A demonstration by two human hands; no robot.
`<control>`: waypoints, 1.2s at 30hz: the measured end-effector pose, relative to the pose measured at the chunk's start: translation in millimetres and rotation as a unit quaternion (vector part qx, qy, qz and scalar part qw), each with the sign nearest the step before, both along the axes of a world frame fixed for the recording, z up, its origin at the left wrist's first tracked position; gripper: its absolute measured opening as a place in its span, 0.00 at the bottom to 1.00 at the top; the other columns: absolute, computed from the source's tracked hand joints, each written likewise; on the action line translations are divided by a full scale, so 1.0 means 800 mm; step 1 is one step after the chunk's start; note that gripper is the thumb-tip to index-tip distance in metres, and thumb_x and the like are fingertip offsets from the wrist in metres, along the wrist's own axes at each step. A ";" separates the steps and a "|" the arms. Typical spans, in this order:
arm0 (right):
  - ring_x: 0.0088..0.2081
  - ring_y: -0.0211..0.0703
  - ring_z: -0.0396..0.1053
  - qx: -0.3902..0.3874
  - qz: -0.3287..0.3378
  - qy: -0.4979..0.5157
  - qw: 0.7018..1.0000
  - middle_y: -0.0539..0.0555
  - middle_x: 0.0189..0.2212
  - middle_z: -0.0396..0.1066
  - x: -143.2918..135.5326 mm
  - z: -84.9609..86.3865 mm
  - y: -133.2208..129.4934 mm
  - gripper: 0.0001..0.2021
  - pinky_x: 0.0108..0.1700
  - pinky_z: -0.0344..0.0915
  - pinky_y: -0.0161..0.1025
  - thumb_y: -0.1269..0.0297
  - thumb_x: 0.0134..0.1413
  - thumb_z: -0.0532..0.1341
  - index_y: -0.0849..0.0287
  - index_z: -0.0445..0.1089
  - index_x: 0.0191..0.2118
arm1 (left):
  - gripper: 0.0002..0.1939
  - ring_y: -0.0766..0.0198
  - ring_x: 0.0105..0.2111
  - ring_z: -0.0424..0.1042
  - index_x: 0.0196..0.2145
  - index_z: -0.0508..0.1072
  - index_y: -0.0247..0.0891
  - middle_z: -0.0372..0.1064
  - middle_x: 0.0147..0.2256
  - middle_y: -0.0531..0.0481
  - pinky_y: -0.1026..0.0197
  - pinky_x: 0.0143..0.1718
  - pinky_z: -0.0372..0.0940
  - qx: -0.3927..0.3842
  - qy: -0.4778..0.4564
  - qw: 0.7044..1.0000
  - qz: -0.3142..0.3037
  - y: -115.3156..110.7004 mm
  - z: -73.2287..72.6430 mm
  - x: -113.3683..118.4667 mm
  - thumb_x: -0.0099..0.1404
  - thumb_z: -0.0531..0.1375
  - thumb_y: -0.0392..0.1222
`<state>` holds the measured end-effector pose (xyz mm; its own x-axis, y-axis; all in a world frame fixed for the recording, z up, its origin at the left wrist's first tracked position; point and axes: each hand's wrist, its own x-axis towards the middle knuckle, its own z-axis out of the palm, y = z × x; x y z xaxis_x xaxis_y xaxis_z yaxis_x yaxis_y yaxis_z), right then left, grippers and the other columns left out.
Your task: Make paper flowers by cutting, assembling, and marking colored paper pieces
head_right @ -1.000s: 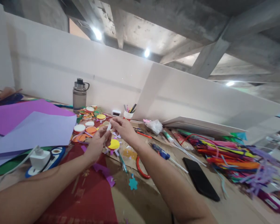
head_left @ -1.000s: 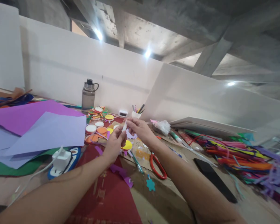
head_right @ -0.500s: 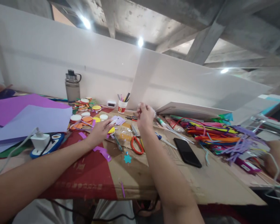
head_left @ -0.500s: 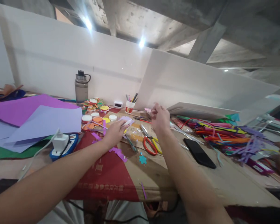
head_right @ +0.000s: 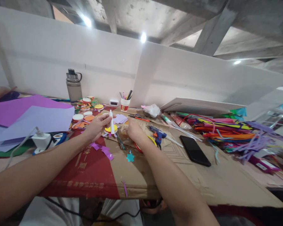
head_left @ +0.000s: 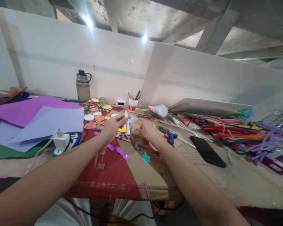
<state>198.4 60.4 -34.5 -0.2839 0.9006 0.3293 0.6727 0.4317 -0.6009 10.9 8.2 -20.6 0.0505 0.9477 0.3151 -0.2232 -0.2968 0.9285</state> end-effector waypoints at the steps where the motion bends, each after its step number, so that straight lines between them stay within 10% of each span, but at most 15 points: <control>1: 0.34 0.42 0.67 0.032 0.007 0.008 0.999 0.54 0.34 0.71 -0.003 0.005 -0.005 0.22 0.41 0.64 0.39 0.69 0.49 0.63 0.56 0.68 0.52 | 0.15 0.72 0.21 0.55 0.32 0.77 0.35 0.60 0.22 0.55 0.67 0.23 0.54 -0.022 -0.020 0.999 -0.015 0.001 0.001 -0.001 0.54 0.66 0.50; 6: 0.35 0.39 0.66 0.196 0.189 0.022 0.962 0.56 0.47 0.66 -0.022 0.021 -0.032 0.33 0.42 0.66 0.39 0.71 0.56 0.57 0.49 0.50 0.66 | 0.18 0.73 0.20 0.54 0.26 0.72 0.33 0.57 0.20 0.56 0.68 0.21 0.55 -0.098 -0.067 0.991 -0.067 0.001 0.000 0.001 0.48 0.70 0.50; 13: 0.46 0.46 0.69 0.212 0.147 0.030 0.966 0.57 0.44 0.72 -0.032 0.015 -0.038 0.20 0.50 0.62 0.41 0.66 0.62 0.52 0.53 0.63 0.60 | 0.25 0.69 0.17 0.57 0.22 0.70 0.36 0.61 0.18 0.51 0.64 0.21 0.52 -0.044 0.154 0.985 0.069 0.007 -0.001 -0.005 0.59 0.57 0.63; 18: 0.38 0.42 0.71 0.084 0.025 0.060 0.994 0.55 0.37 0.75 -0.032 0.013 -0.030 0.15 0.43 0.63 0.37 0.62 0.64 0.52 0.55 0.69 0.52 | 0.24 0.56 0.26 0.68 0.16 0.67 0.39 0.67 0.20 0.44 0.60 0.31 0.56 0.054 0.528 0.812 0.242 0.013 0.021 -0.038 0.62 0.54 0.57; 22: 0.35 0.42 0.70 0.016 0.012 -0.014 1.000 0.56 0.33 0.75 -0.035 0.004 -0.026 0.10 0.40 0.62 0.36 0.68 0.59 0.55 0.58 0.73 0.41 | 0.21 0.54 0.29 0.70 0.14 0.66 0.38 0.68 0.20 0.41 0.61 0.32 0.57 -0.025 0.642 0.735 0.217 0.019 0.017 -0.049 0.59 0.57 0.52; 30: 0.30 0.40 0.70 -0.005 0.004 0.012 1.000 0.53 0.28 0.74 -0.040 -0.014 -0.015 0.08 0.37 0.65 0.36 0.68 0.59 0.56 0.58 0.74 0.37 | 0.18 0.62 0.22 0.65 0.17 0.71 0.37 0.66 0.17 0.48 0.63 0.25 0.53 -0.047 0.632 0.765 0.113 0.016 0.012 -0.041 0.59 0.56 0.49; 36: 0.32 0.39 0.72 0.022 0.012 0.064 0.998 0.53 0.36 0.76 -0.037 -0.012 -0.009 0.14 0.39 0.68 0.37 0.68 0.61 0.54 0.58 0.70 0.50 | 0.11 0.63 0.22 0.70 0.23 0.69 0.37 0.70 0.20 0.50 0.64 0.25 0.59 -0.118 0.389 0.907 0.111 0.017 0.013 -0.036 0.59 0.61 0.45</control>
<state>168.4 53.4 -44.1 -0.2582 0.8775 0.4042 0.5800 0.4754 -0.6615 -17.6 22.0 -9.8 -0.0289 0.9982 0.0524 0.5679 -0.0267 0.8226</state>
